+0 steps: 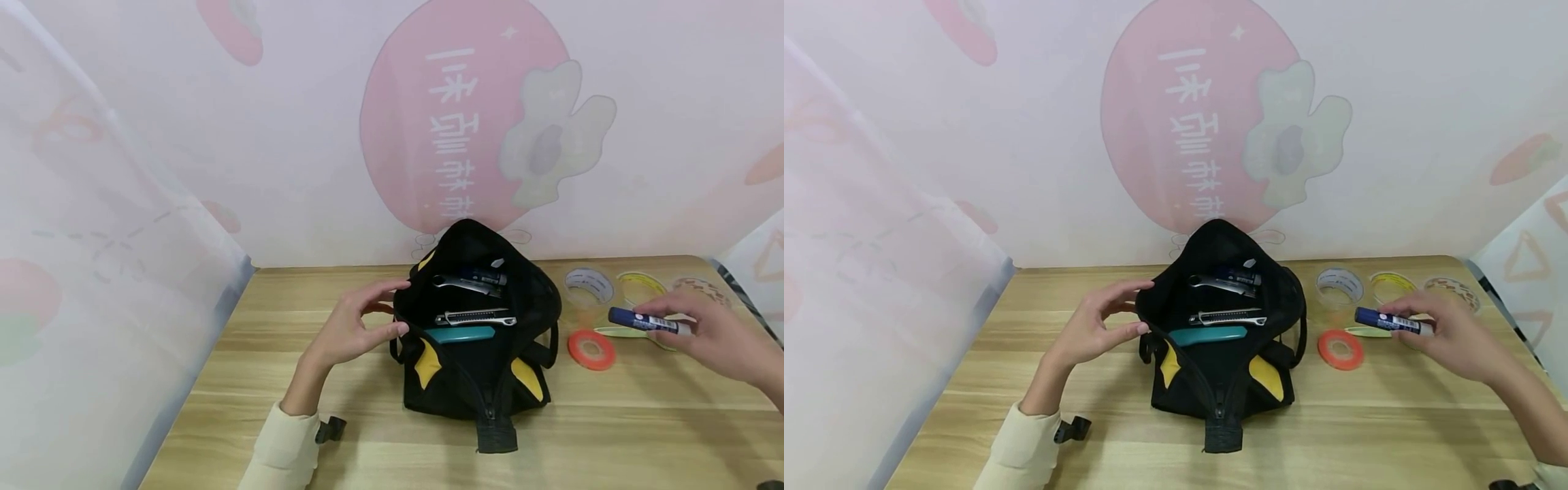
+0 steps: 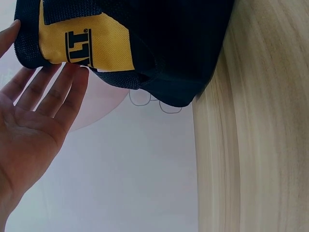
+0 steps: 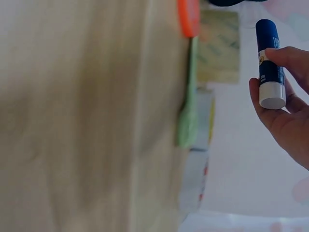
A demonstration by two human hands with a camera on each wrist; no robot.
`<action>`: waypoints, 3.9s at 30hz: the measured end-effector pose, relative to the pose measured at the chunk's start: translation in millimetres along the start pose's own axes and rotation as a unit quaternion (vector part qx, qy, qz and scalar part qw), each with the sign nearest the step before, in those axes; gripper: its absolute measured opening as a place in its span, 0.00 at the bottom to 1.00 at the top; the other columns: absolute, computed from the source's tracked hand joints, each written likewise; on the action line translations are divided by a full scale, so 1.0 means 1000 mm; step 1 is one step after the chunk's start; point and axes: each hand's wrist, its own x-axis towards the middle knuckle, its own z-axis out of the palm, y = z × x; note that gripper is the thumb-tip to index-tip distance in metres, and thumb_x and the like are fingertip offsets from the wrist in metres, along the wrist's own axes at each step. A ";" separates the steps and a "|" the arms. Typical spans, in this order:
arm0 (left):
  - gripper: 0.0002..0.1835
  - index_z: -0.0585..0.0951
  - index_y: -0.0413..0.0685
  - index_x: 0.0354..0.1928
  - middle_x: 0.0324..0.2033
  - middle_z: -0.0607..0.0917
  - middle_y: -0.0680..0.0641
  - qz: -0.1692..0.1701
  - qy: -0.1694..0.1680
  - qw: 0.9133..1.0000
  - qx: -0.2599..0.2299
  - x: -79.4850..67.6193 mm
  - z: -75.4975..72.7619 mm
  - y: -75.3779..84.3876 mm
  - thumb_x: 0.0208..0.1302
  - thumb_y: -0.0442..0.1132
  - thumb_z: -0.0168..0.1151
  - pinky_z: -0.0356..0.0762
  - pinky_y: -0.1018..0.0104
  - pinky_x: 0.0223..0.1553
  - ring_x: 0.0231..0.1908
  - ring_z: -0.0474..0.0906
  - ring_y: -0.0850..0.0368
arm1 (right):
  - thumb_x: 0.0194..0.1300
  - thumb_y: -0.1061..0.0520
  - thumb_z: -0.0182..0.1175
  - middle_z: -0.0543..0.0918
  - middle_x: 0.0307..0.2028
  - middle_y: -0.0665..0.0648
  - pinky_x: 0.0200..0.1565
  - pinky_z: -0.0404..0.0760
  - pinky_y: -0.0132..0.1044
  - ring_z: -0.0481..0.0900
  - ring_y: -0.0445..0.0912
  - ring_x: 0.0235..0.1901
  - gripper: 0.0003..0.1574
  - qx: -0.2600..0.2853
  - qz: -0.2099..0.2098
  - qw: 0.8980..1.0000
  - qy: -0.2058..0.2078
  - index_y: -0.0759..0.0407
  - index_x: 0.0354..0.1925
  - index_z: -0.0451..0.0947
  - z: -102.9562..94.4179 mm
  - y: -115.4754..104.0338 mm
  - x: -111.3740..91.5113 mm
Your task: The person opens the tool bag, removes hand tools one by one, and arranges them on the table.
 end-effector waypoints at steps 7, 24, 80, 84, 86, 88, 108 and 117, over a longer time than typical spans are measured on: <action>0.33 0.79 0.47 0.72 0.67 0.84 0.44 -0.002 0.000 1.000 0.003 -0.001 0.000 0.000 0.64 0.32 0.77 0.91 0.57 0.57 0.58 0.87 0.48 | 0.57 0.73 0.76 0.76 0.47 0.23 0.33 0.80 0.24 0.70 0.15 0.45 0.29 -0.018 -0.002 1.000 -0.013 0.54 0.55 0.87 0.009 0.027 -0.012; 0.33 0.79 0.46 0.72 0.67 0.84 0.43 -0.002 0.000 1.000 0.004 -0.001 0.000 0.001 0.65 0.32 0.76 0.91 0.56 0.57 0.59 0.87 0.44 | 0.48 0.70 0.82 0.90 0.42 0.55 0.42 0.67 0.08 0.70 0.17 0.46 0.27 -0.072 -0.040 0.997 -0.006 0.51 0.45 0.90 0.027 0.044 -0.018; 0.33 0.78 0.44 0.72 0.68 0.84 0.41 0.005 -0.001 1.000 0.003 -0.002 0.002 -0.002 0.66 0.33 0.76 0.91 0.53 0.56 0.58 0.87 0.44 | 0.56 0.70 0.80 0.87 0.52 0.48 0.56 0.83 0.19 0.83 0.30 0.52 0.31 0.097 -0.223 0.970 0.020 0.57 0.57 0.86 0.018 -0.135 0.098; 0.33 0.78 0.42 0.72 0.67 0.84 0.40 0.009 -0.002 1.000 0.005 -0.001 0.002 -0.001 0.66 0.32 0.76 0.92 0.53 0.55 0.58 0.87 0.42 | 0.56 0.69 0.80 0.87 0.52 0.51 0.56 0.85 0.22 0.83 0.32 0.51 0.32 0.102 -0.238 0.966 0.006 0.55 0.59 0.86 0.024 -0.143 0.107; 0.33 0.78 0.42 0.72 0.68 0.83 0.40 0.008 -0.001 1.000 0.005 -0.001 0.002 -0.001 0.66 0.32 0.76 0.91 0.53 0.56 0.58 0.87 0.40 | 0.58 0.68 0.80 0.87 0.52 0.50 0.56 0.87 0.24 0.82 0.31 0.50 0.32 0.101 -0.239 0.966 -0.004 0.54 0.59 0.86 0.026 -0.147 0.111; 0.33 0.78 0.42 0.72 0.68 0.83 0.40 0.008 -0.001 1.000 0.006 -0.001 0.002 -0.001 0.66 0.32 0.76 0.91 0.54 0.56 0.58 0.87 0.39 | 0.59 0.67 0.80 0.88 0.53 0.51 0.55 0.88 0.26 0.82 0.30 0.50 0.31 0.099 -0.239 0.966 -0.012 0.54 0.60 0.85 0.029 -0.152 0.116; 0.33 0.78 0.43 0.72 0.68 0.84 0.42 0.006 -0.001 1.000 0.003 -0.002 0.002 -0.002 0.66 0.33 0.76 0.91 0.56 0.56 0.58 0.88 0.45 | 0.62 0.62 0.79 0.86 0.61 0.59 0.60 0.90 0.53 0.85 0.56 0.59 0.30 0.118 -0.169 0.970 -0.127 0.59 0.61 0.84 0.072 -0.174 0.157; 0.33 0.78 0.46 0.72 0.67 0.84 0.43 0.008 -0.002 1.000 -0.002 -0.002 0.003 -0.002 0.65 0.32 0.76 0.91 0.56 0.56 0.58 0.87 0.45 | 0.64 0.60 0.78 0.86 0.59 0.63 0.62 0.88 0.57 0.85 0.61 0.58 0.29 0.117 -0.142 0.971 -0.156 0.62 0.62 0.83 0.089 -0.174 0.166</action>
